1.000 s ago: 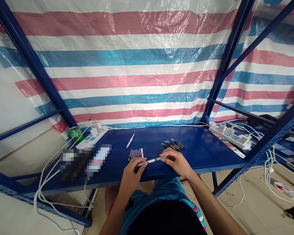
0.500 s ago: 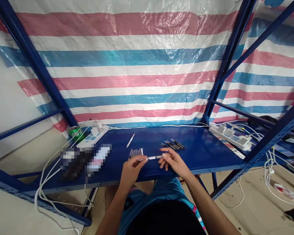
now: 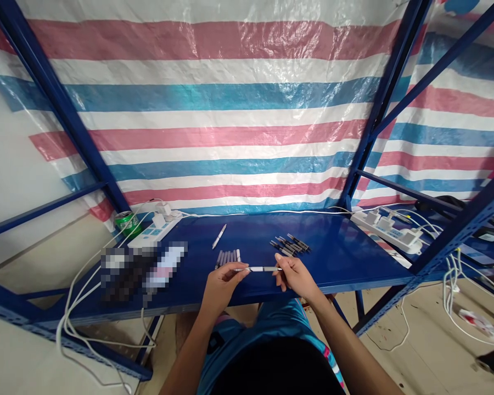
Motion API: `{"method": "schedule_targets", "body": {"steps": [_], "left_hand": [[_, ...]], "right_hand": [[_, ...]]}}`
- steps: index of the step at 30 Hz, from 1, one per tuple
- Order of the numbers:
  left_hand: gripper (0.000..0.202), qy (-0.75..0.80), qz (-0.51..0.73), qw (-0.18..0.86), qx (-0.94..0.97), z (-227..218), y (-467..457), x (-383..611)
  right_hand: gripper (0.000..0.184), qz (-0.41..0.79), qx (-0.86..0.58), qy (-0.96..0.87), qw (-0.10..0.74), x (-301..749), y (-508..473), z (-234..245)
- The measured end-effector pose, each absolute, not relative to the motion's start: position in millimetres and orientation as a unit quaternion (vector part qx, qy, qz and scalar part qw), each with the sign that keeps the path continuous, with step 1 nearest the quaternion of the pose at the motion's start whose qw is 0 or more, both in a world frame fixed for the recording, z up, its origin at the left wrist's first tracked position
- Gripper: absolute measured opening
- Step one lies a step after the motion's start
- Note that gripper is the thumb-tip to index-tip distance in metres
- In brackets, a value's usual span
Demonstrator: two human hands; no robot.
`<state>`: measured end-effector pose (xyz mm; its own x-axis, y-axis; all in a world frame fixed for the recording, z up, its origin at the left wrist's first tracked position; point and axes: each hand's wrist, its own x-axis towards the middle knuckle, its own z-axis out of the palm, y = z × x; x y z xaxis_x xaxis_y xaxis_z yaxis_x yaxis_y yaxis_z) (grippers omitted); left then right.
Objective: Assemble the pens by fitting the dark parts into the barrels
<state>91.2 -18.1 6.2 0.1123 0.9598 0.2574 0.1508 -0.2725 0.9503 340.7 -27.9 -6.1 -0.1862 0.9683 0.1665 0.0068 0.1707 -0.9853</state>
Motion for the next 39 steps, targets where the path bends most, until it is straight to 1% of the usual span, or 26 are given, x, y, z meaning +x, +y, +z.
{"method": "schedule_targets", "body": {"steps": [1, 5, 7, 8, 10, 11, 14, 17, 19, 21, 25, 28, 31, 34, 36, 39], "left_hand": [[0.025, 0.446, 0.496, 0.409, 0.623, 5, -18, 91], [0.027, 0.457, 0.492, 0.41, 0.618, 5, -17, 90], [0.026, 0.454, 0.484, 0.412, 0.625, 5, -18, 90], [0.026, 0.451, 0.481, 0.414, 0.628, 5, -18, 90], [0.025, 0.449, 0.48, 0.418, 0.627, 6, -18, 90], [0.026, 0.451, 0.481, 0.419, 0.624, 6, -18, 90], [0.028, 0.457, 0.484, 0.422, 0.616, 6, -18, 90], [0.029, 0.46, 0.474, 0.421, 0.623, 6, -18, 90], [0.029, 0.458, 0.482, 0.423, 0.616, 6, -19, 91], [0.034, 0.45, 0.506, 0.432, 0.596, 6, -19, 92], [0.054, 0.438, 0.521, 0.453, 0.576, 7, -19, 93], [0.056, 0.436, 0.514, 0.461, 0.577, 8, -19, 94], [0.058, 0.437, 0.519, 0.466, 0.568, 8, -18, 94], [0.061, 0.436, 0.545, 0.467, 0.543, 7, -17, 92], [0.061, 0.432, 0.577, 0.466, 0.513, 5, -16, 90], [0.058, 0.421, 0.626, 0.471, 0.457, 2, -12, 87]], "right_hand": [[0.064, 0.499, -0.414, -0.588, 0.484, 341, -29, -6], [0.058, 0.503, -0.378, -0.612, 0.48, 342, -31, -6], [0.049, 0.489, -0.39, -0.622, 0.471, 341, -31, -7], [0.047, 0.482, -0.403, -0.622, 0.467, 341, -31, -8], [0.055, 0.475, -0.419, -0.615, 0.471, 339, -31, -9], [0.056, 0.473, -0.418, -0.61, 0.479, 339, -31, -8], [0.054, 0.471, -0.395, -0.617, 0.492, 339, -30, -6], [0.049, 0.462, -0.407, -0.632, 0.47, 338, -28, -6], [0.057, 0.452, -0.443, -0.624, 0.458, 335, -27, -7], [0.063, 0.439, -0.468, -0.614, 0.46, 332, -27, -8], [0.048, 0.455, -0.416, -0.626, 0.477, 332, -29, -7], [0.046, 0.455, -0.414, -0.643, 0.456, 336, -32, -4], [0.05, 0.439, -0.435, -0.653, 0.438, 336, -34, -1], [0.054, 0.431, -0.424, -0.668, 0.434, 332, -36, 2], [0.059, 0.442, -0.409, -0.665, 0.441, 331, -36, 2], [0.064, 0.479, -0.404, -0.618, 0.475, 333, -33, -1]]}}
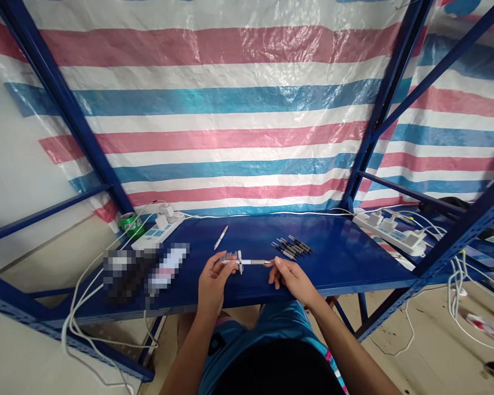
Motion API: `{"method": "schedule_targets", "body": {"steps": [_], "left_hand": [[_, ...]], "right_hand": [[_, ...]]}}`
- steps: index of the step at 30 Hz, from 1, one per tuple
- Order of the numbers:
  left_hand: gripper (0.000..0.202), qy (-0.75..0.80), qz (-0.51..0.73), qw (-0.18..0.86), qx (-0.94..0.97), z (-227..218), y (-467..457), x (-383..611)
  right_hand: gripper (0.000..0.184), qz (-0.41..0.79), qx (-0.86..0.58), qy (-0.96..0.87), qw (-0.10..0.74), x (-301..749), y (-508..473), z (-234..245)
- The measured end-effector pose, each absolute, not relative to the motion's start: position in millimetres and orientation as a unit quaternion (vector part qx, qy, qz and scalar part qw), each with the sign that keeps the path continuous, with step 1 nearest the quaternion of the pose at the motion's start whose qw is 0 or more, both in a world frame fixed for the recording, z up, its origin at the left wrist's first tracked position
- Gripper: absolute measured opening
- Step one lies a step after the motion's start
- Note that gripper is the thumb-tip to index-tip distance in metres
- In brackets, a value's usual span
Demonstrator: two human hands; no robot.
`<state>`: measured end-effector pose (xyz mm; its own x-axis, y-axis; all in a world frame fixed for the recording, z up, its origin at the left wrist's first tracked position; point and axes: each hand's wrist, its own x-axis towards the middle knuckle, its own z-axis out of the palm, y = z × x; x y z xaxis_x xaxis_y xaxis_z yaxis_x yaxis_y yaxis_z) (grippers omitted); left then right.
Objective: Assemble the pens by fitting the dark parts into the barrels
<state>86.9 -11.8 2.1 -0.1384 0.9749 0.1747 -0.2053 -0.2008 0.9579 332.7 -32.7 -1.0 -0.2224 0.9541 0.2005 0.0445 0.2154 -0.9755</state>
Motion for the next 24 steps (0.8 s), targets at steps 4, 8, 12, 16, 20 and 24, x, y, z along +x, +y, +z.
{"method": "schedule_targets", "body": {"steps": [4, 8, 12, 16, 20, 24], "left_hand": [[0.055, 0.4, 0.66, 0.489, 0.406, -0.7, -7.4, 83.8], [0.056, 0.396, 0.673, 0.492, 0.385, 0.2, -7.1, 83.2], [0.06, 0.384, 0.685, 0.495, 0.372, -0.2, -7.2, 82.9], [0.056, 0.378, 0.69, 0.496, 0.367, -0.2, -7.0, 83.2], [0.059, 0.382, 0.694, 0.494, 0.359, 4.4, -8.7, 84.2], [0.06, 0.386, 0.695, 0.502, 0.342, 6.1, -8.9, 84.4]], "right_hand": [[0.067, 0.501, -0.404, -0.577, 0.502, 337.4, -27.8, -5.8], [0.065, 0.502, -0.398, -0.578, 0.506, 338.9, -27.8, -4.6], [0.063, 0.495, -0.402, -0.585, 0.501, 338.3, -29.8, -2.1], [0.062, 0.496, -0.402, -0.585, 0.5, 338.2, -30.0, -2.4], [0.059, 0.496, -0.397, -0.586, 0.503, 338.8, -30.3, -2.7], [0.059, 0.494, -0.395, -0.59, 0.501, 339.5, -30.6, -2.4]]}}
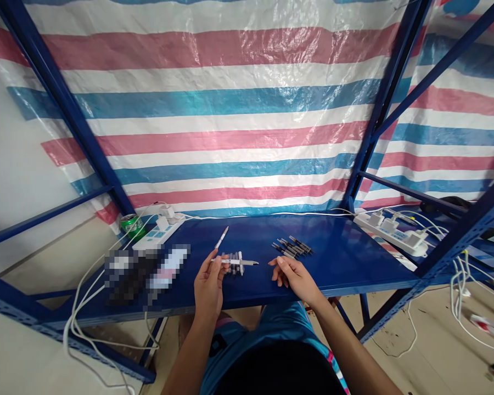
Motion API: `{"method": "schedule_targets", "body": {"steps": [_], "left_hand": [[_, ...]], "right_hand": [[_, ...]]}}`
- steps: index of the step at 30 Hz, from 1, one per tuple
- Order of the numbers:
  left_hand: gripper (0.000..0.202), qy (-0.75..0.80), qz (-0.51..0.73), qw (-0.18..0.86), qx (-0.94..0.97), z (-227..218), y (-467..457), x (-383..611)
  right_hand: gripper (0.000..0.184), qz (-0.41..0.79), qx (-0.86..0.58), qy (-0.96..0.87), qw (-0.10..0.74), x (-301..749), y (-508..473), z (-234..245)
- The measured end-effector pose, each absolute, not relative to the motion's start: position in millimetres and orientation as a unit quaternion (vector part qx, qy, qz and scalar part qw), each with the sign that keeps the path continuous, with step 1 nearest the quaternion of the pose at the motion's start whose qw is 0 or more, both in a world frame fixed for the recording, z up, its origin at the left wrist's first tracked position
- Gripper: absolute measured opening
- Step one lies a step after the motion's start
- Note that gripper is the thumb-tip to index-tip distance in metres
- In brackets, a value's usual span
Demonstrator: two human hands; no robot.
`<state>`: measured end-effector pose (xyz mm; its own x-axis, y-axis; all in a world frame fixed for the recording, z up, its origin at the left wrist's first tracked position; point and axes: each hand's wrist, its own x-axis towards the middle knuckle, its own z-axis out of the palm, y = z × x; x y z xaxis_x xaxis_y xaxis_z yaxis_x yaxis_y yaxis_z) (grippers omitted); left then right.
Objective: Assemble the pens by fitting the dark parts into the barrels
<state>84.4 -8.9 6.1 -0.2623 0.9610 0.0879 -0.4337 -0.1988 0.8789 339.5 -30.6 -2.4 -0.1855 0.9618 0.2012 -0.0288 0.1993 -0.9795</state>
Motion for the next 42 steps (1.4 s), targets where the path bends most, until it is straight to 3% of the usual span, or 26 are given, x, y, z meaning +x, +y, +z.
{"method": "schedule_targets", "body": {"steps": [5, 11, 16, 20, 23, 26, 33, 42], "left_hand": [[0.057, 0.386, 0.689, 0.499, 0.357, 1, -7, 83], [0.068, 0.375, 0.711, 0.499, 0.324, 3, -6, 83], [0.046, 0.393, 0.713, 0.48, 0.326, 1, 0, 81], [0.039, 0.44, 0.717, 0.38, 0.385, 0, 24, 63], [0.036, 0.538, 0.655, 0.244, 0.47, 7, 55, 41], [0.032, 0.641, 0.52, 0.134, 0.549, 16, 89, 26], [0.015, 0.669, 0.368, 0.118, 0.635, 20, 138, 26], [0.025, 0.615, 0.298, 0.056, 0.728, 30, 96, 34]], "right_hand": [[0.059, 0.496, -0.394, -0.587, 0.504, 339, -29, -6], [0.057, 0.498, -0.395, -0.58, 0.51, 339, -28, -10], [0.059, 0.492, -0.403, -0.588, 0.5, 340, -29, -8], [0.056, 0.486, -0.404, -0.596, 0.494, 340, -29, -7], [0.053, 0.482, -0.407, -0.6, 0.493, 340, -29, -6], [0.052, 0.48, -0.406, -0.601, 0.493, 340, -30, -6], [0.048, 0.476, -0.401, -0.604, 0.498, 342, -30, -7], [0.047, 0.462, -0.401, -0.608, 0.506, 341, -31, -9]]}}
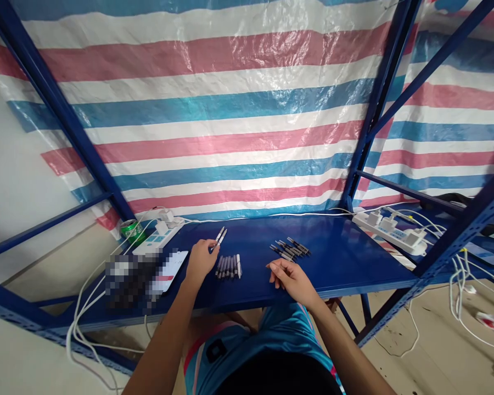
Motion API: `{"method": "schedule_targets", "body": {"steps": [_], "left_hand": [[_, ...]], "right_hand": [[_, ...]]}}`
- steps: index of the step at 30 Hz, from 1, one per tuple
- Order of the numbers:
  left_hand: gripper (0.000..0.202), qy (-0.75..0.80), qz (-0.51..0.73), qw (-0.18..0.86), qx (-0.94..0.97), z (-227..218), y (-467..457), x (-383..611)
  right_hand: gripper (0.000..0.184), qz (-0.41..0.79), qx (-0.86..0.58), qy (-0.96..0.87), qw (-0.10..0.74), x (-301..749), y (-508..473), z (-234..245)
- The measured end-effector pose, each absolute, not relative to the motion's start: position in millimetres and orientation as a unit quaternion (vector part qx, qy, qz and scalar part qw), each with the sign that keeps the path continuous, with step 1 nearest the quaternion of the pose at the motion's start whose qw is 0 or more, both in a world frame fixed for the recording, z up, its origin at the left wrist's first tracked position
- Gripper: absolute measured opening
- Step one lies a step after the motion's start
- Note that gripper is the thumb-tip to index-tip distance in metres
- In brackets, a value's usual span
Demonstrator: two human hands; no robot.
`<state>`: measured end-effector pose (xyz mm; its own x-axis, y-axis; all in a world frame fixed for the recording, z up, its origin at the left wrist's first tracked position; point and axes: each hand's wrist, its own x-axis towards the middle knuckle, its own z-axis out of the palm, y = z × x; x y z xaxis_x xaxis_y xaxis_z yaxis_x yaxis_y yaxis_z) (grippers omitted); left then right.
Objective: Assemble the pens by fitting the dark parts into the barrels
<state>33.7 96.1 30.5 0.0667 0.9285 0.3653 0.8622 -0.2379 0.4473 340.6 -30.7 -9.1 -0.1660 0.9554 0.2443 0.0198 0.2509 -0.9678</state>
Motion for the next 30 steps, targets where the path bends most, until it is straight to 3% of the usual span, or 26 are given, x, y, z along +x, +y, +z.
{"method": "schedule_targets", "body": {"steps": [3, 6, 8, 11, 16, 30], "left_hand": [[0.027, 0.585, 0.277, 0.051, 0.761, 30, 62, 49], [0.028, 0.555, 0.263, 0.052, 0.788, 22, 32, 68], [0.03, 0.545, 0.281, 0.035, 0.789, 15, 19, 79], [0.029, 0.531, 0.314, 0.007, 0.787, 7, 7, 89], [0.026, 0.471, 0.332, -0.008, 0.817, 4, -4, 99], [0.025, 0.428, 0.372, 0.077, 0.82, -7, -15, 79]], "right_hand": [[0.046, 0.381, -0.444, -0.603, 0.542, 346, -29, -13], [0.041, 0.191, -0.526, -0.612, 0.559, 365, -22, -21], [0.038, 0.085, -0.564, -0.635, 0.522, 382, -15, -27], [0.036, 0.02, -0.583, -0.674, 0.453, 402, -6, -37], [0.033, -0.008, -0.581, -0.708, 0.401, 407, -1, -47], [0.027, 0.077, -0.533, -0.739, 0.405, 410, -9, -32]]}}
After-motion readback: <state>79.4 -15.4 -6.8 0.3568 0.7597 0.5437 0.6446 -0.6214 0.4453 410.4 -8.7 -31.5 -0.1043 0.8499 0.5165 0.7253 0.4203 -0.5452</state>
